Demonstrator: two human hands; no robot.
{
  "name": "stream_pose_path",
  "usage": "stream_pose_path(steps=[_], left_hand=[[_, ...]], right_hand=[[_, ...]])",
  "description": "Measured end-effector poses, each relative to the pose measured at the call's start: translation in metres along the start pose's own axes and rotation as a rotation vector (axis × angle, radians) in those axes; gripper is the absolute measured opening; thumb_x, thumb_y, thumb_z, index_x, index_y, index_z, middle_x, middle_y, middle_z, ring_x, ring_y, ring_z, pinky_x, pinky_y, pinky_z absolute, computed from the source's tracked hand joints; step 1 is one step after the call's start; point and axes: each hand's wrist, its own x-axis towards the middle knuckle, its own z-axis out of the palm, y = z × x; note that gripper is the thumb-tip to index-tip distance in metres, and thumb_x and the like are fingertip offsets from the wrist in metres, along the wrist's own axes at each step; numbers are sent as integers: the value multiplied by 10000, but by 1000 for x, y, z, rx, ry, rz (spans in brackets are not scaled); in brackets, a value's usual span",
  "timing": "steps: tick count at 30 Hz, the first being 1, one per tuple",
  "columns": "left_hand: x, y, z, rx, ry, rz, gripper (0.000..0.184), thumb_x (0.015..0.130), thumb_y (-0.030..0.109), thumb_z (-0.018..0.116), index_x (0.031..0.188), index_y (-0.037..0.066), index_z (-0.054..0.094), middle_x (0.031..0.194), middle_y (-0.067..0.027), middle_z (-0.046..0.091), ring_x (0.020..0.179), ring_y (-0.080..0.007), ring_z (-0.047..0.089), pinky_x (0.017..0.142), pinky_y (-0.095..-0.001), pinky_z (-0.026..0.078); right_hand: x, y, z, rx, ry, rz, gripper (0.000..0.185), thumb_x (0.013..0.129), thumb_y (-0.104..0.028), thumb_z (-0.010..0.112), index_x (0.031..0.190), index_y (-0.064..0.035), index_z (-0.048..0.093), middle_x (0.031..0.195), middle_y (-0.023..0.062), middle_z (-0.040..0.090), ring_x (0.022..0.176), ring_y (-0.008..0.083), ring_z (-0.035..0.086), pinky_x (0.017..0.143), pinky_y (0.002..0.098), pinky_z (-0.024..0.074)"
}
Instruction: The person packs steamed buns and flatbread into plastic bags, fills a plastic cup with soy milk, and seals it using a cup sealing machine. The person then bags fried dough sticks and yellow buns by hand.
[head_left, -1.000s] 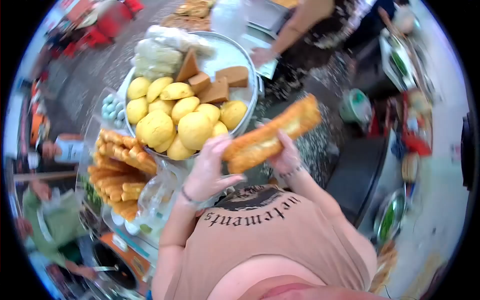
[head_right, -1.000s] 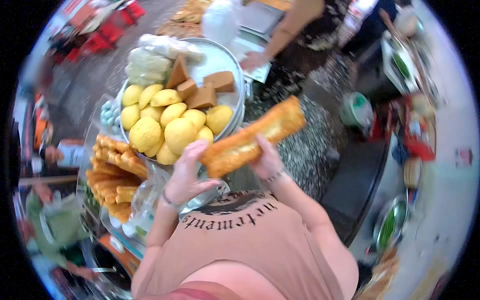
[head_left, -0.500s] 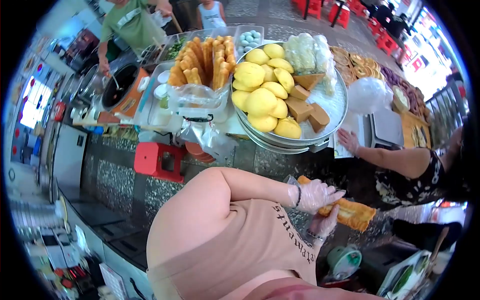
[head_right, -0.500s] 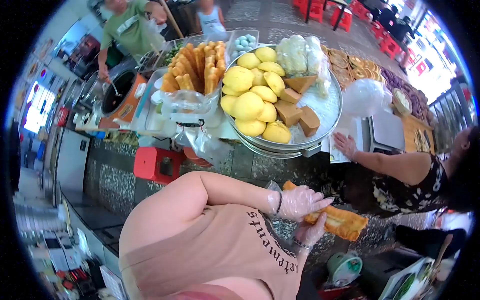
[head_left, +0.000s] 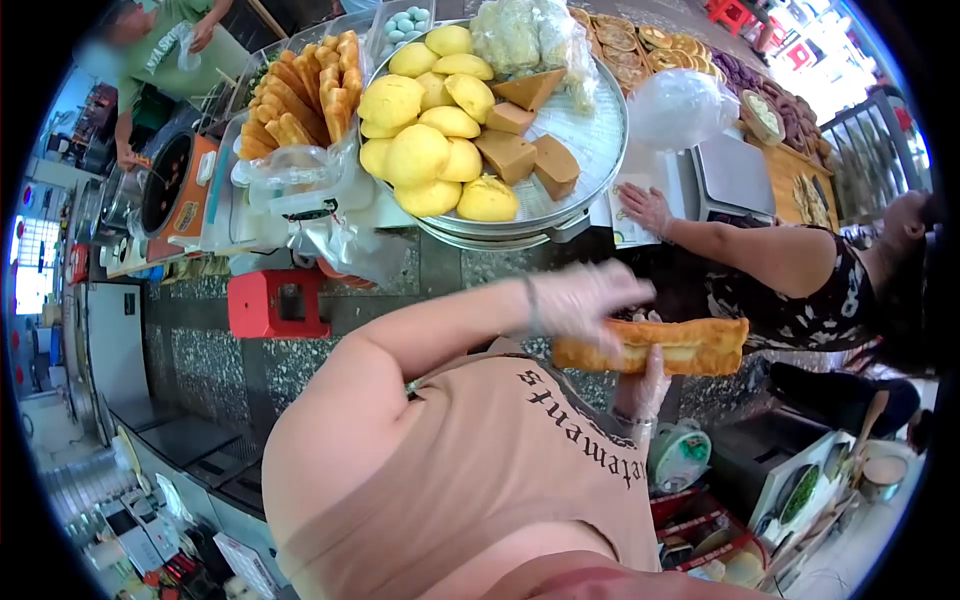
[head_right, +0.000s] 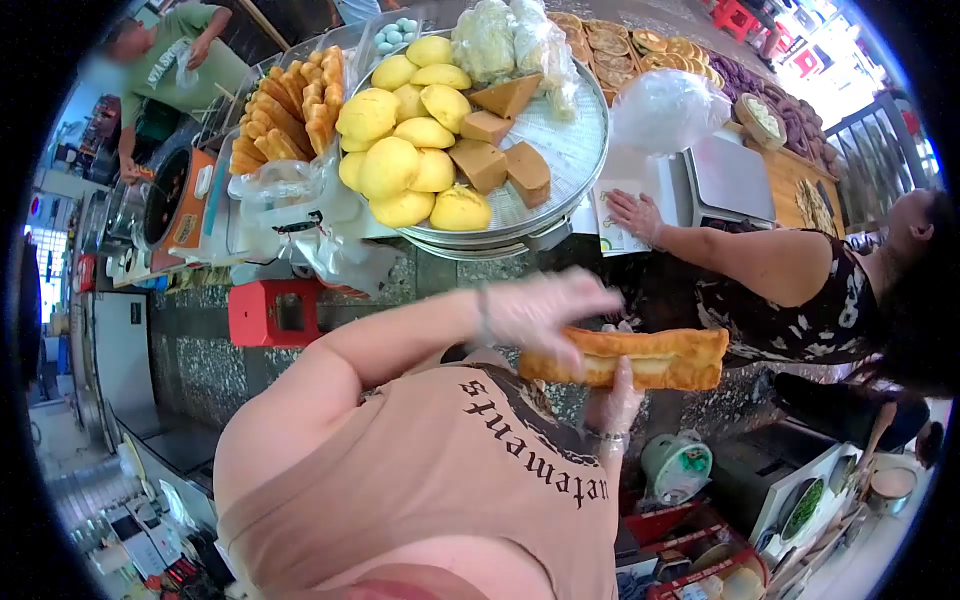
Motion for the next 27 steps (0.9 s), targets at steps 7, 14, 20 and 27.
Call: stream_pose_path(steps=[7, 14, 20, 27], left_hand=[[-63, -19, -151, 583, 623, -839, 552, 835, 311, 678, 1250, -14, 512, 1027, -130, 624, 925, -210, 601, 820, -324, 484], [79, 49, 5, -238, -222, -147, 713, 749, 98, 761, 1368, 52, 412, 1230, -91, 542, 1086, -181, 538, 950, -335, 443], [223, 89, 206, 109, -423, 309, 1039, 667, 311, 821, 1430, -42, 211, 1305, -254, 448, 1172, -400, 493, 1001, -420, 418], [380, 152, 409, 211, -565, 275, 1075, 640, 343, 819, 1420, -54, 193, 1162, -266, 505, 1049, -394, 552, 893, -428, 479]], right_hand=[[7, -37, -24, -185, -185, -100, 464, 883, -176, 637, 1252, 30, 446, 1188, 177, 580, 1136, 289, 545, 1026, 432, 397], [-12, -68, -68, 86, 118, -226, 460, 863, -181, 661, 1241, -11, 461, 1175, 168, 587, 1150, 296, 544, 1011, 432, 422], [-15, -110, -207, 357, 581, -269, 408, 881, -27, 586, 1265, -30, 449, 1191, 89, 566, 1101, 212, 561, 958, 345, 445], [-18, -185, -439, 497, 834, -272, 408, 899, -72, 604, 1272, -42, 440, 1206, 75, 544, 1109, 216, 548, 969, 390, 451]])
